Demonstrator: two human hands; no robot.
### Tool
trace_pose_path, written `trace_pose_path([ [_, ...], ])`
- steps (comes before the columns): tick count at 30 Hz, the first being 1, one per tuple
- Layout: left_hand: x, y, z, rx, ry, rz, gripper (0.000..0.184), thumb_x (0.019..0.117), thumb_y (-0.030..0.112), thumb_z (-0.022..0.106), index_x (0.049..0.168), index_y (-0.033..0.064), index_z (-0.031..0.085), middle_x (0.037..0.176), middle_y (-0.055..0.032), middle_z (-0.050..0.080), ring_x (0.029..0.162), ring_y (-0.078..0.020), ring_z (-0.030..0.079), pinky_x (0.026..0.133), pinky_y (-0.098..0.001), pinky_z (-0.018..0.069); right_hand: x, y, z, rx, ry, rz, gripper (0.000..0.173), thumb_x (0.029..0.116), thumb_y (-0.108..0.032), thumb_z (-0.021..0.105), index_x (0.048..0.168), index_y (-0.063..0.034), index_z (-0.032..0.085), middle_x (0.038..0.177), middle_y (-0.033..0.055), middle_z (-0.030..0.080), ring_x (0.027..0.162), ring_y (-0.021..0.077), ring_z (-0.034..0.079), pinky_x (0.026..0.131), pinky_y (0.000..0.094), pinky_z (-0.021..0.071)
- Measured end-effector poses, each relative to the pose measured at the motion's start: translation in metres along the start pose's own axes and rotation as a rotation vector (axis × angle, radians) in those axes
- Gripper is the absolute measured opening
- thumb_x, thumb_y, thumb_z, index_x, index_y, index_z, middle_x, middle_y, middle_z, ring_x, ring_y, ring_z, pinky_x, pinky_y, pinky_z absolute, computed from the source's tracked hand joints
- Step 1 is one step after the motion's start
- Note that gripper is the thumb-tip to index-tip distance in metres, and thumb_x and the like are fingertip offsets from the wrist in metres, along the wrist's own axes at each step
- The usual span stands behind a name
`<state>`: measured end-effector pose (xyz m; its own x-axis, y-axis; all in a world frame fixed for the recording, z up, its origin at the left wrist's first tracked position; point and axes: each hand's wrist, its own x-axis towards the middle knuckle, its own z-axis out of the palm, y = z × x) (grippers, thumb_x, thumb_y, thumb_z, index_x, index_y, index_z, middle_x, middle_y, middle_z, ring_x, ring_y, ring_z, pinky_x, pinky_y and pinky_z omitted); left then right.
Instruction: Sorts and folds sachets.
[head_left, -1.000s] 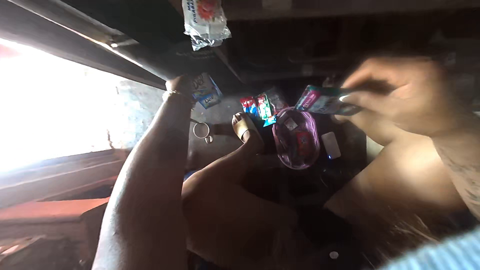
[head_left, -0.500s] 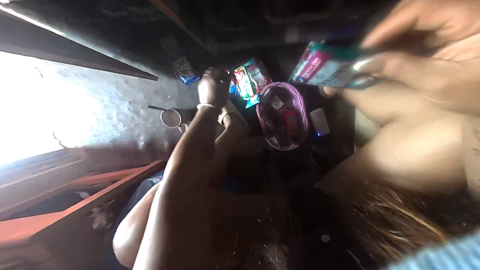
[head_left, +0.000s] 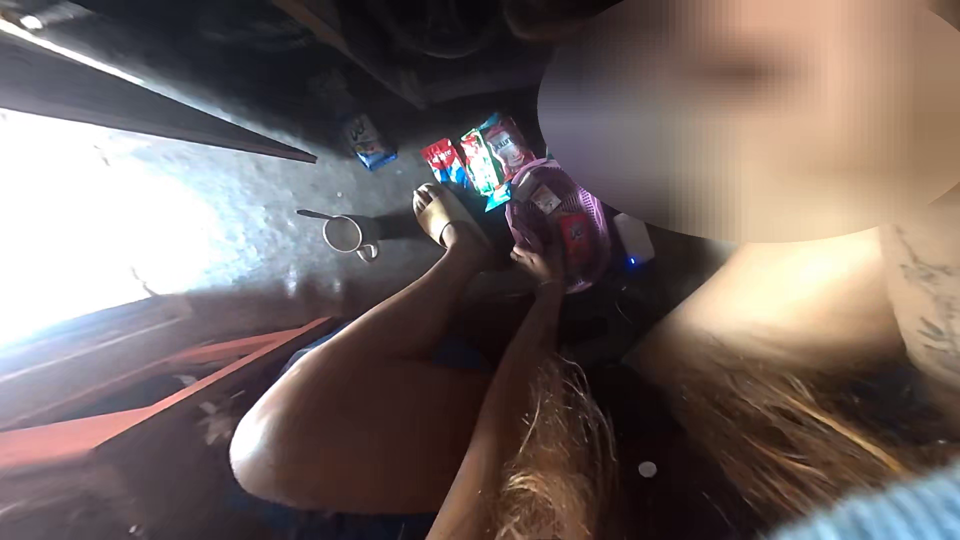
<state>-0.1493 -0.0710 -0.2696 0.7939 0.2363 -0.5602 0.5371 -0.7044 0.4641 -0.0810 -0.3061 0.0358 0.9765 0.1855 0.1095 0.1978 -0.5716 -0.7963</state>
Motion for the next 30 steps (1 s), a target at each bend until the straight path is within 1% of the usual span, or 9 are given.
trace_pose_path([
  [5,0.011,-0.014,-0.015,0.006,-0.266,0.073,0.031,0.1036,0.012,0.057,0.127,-0.0078,0.062,0.125,-0.0276,0.066,0.12,-0.0388,0.063,0.108,-0.0521,0.0468,0.0,-0.003,0.001,-0.02,-0.02,0.062,0.014,0.098,-0.021,0.067,0.106,-0.0094,0.071,0.098,-0.0019,0.07,0.086,-0.0024,0.064,0.079,0.0153,0.0539],
  [10,0.012,-0.004,-0.047,-0.073,-0.313,0.161,0.037,0.1063,0.017,0.055,0.134,-0.0077,0.056,0.127,-0.0263,0.065,0.121,-0.0365,0.063,0.108,-0.0499,0.047,0.008,-0.007,0.002,-0.01,0.04,0.119,0.014,0.0973,-0.019,0.068,0.106,-0.0081,0.071,0.099,0.0004,0.069,0.085,-0.0014,0.064,0.077,0.0153,0.0539],
  [15,-0.02,-0.01,-0.047,0.298,-0.368,0.163,0.064,0.0982,0.034,0.069,0.142,-0.0085,0.049,0.127,-0.032,0.063,0.119,-0.046,0.063,0.103,-0.06,0.0493,0.014,-0.004,0.008,-0.025,0.036,0.107,0.015,0.0974,-0.019,0.067,0.107,-0.0081,0.07,0.099,0.0016,0.069,0.082,0.0022,0.065,0.077,0.0204,0.0554],
  [18,-0.055,0.052,-0.085,0.645,-0.758,-0.091,0.051,0.1119,0.022,0.04,0.153,-0.008,0.034,0.157,-0.0288,0.039,0.147,-0.0406,0.038,0.12,-0.0513,0.0292,0.016,-0.001,0.017,-0.07,-0.041,0.102,0.016,0.0967,-0.019,0.068,0.108,-0.0072,0.071,0.1,0.0053,0.07,0.089,0.0105,0.066,0.086,0.032,0.0533],
  [19,-0.054,0.033,-0.077,0.625,-0.655,0.012,0.046,0.1123,0.023,0.038,0.146,-0.0067,0.047,0.148,-0.0288,0.05,0.14,-0.0416,0.047,0.117,-0.0529,0.0355,0.017,0.001,0.02,-0.088,-0.058,0.098,0.015,0.0965,-0.018,0.068,0.107,-0.0067,0.071,0.099,0.0061,0.07,0.088,0.012,0.067,0.085,0.0334,0.0543],
  [20,-0.048,-0.024,-0.046,0.453,-0.277,0.296,0.038,0.1071,0.024,0.05,0.115,-0.0064,0.071,0.112,-0.0302,0.071,0.106,-0.0457,0.069,0.093,-0.0588,0.0541,0.019,0.005,0.019,-0.118,-0.085,0.103,0.015,0.0964,-0.016,0.068,0.107,-0.0061,0.071,0.099,0.0073,0.071,0.089,0.0143,0.068,0.086,0.0354,0.0553],
  [23,-0.01,-0.041,-0.053,0.31,-0.487,0.137,0.029,0.1049,0.022,0.056,0.125,0.0044,0.069,0.123,-0.0229,0.068,0.119,-0.0414,0.064,0.103,-0.062,0.0482,0.024,0.008,0.025,-0.23,-0.24,0.131,0.017,0.0972,-0.012,0.067,0.111,-0.0021,0.071,0.107,0.0149,0.071,0.101,0.0275,0.067,0.095,0.0484,0.0508],
  [27,0.011,-0.023,-0.104,0.156,-0.499,0.288,0.029,0.1038,0.013,0.058,0.124,-0.007,0.065,0.124,-0.0277,0.066,0.12,-0.0408,0.063,0.107,-0.0573,0.0458,0.032,0.007,0.037,-0.292,-0.327,0.146,0.015,0.0972,-0.009,0.066,0.11,-0.003,0.071,0.106,0.0154,0.07,0.102,0.0305,0.067,0.094,0.052,0.0499],
  [30,0.018,-0.012,-0.149,-0.065,-0.502,0.437,0.03,0.106,0.011,0.053,0.124,-0.0112,0.059,0.118,-0.0246,0.066,0.109,-0.03,0.065,0.1,-0.0476,0.0519,0.033,0.006,0.048,-0.212,-0.244,0.124,0.016,0.0989,-0.005,0.061,0.112,-0.0018,0.068,0.108,0.0162,0.069,0.102,0.0295,0.067,0.093,0.0503,0.0511],
])
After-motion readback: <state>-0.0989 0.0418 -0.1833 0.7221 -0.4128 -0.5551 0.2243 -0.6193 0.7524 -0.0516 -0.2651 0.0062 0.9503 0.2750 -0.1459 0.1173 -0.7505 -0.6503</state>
